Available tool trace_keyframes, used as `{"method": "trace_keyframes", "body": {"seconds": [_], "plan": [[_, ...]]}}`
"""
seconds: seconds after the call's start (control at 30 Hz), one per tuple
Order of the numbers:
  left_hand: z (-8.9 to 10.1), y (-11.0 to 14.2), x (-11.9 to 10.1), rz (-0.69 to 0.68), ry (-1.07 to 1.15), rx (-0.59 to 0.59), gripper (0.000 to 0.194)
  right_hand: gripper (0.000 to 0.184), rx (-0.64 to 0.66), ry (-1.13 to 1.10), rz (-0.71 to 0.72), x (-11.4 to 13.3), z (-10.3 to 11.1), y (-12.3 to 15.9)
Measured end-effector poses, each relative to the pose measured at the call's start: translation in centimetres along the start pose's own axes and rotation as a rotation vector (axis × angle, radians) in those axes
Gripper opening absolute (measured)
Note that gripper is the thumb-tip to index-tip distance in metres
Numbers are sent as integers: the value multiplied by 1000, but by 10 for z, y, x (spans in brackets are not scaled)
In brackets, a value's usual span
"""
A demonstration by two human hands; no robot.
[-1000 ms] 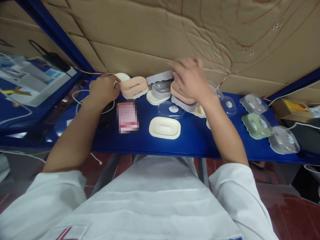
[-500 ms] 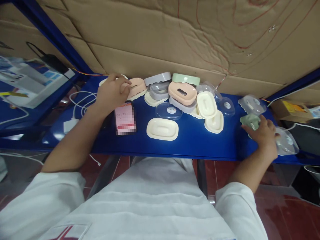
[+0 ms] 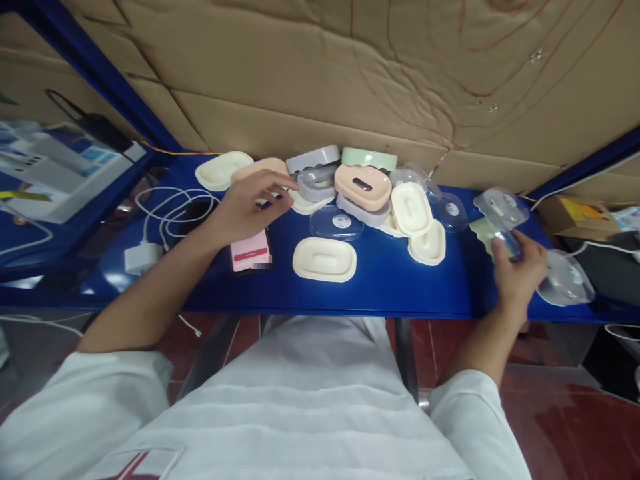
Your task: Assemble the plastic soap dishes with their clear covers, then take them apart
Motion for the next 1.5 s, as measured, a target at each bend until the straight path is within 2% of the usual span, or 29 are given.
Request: {"method": "trace_keyframes", "body": {"seconds": [0.03, 0.1, 0.17, 0.23, 0.27, 0.33, 0.4, 0.47, 0.63, 0.73, 0.83, 0.97, 1.07, 1.13, 1.23, 1.33, 1.43, 1.5], "plan": [[-7, 2, -5, 8, 144, 74, 36, 56, -51, -38, 27, 18, 4, 1], [-23, 9, -15, 31, 405, 199, 59, 52, -135, -166, 130, 70, 11, 5], [-39, 14, -20, 47, 589, 274, 87, 47, -98, -360, 294, 140, 12, 10], [-52, 18, -20, 52, 697, 296, 108, 45, 21, -532, 483, 214, 8, 19], [-56, 18, -18, 47, 728, 282, 115, 47, 113, -587, 586, 250, 3, 24], [-56, 15, -11, 40, 759, 176, 120, 52, 247, -642, 754, 310, -6, 34], [-46, 9, -1, 52, 773, 22, 112, 53, 326, -674, 829, 351, -17, 37], [-33, 2, 10, 73, 788, -89, 101, 52, 378, -715, 828, 379, -30, 31], [1, -16, 41, 116, 800, -215, 90, 52, 434, -872, 710, 416, -70, -14], [24, -19, 63, 158, 821, -318, 89, 53, 422, -810, 658, 423, -106, -51], [46, -17, 80, 190, 740, -412, 94, 61, 486, -708, 677, 422, -143, -79], [61, -15, 98, 264, 708, -543, 105, 52, 608, -636, 736, 408, -177, -88], [58, -15, 106, 302, 721, -553, 107, 55, 682, -543, 795, 399, -189, -81], [54, -17, 108, 302, 711, -505, 110, 57, 677, -484, 812, 396, -189, -77], [49, -19, 106, 266, 657, -425, 106, 49, 601, -495, 806, 402, -171, -75], [48, -18, 101, 252, 601, -407, 103, 45, 580, -558, 863, 424, -139, -64], [47, -17, 93, 282, 588, -402, 103, 52, 593, -556, 933, 452, -108, -47], [46, -16, 86, 294, 606, -393, 102, 54, 631, -543, 974, 468, -96, -35]]}}
Point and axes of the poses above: each hand's wrist, its own y-axis away from the middle knuckle, its own z-axis out of the back of the hand, x = y × z, the point moved 6 cm from there along -y, towards the middle knuckle, and after that the axes turned 3 degrees about z, right-handed, at the moved point
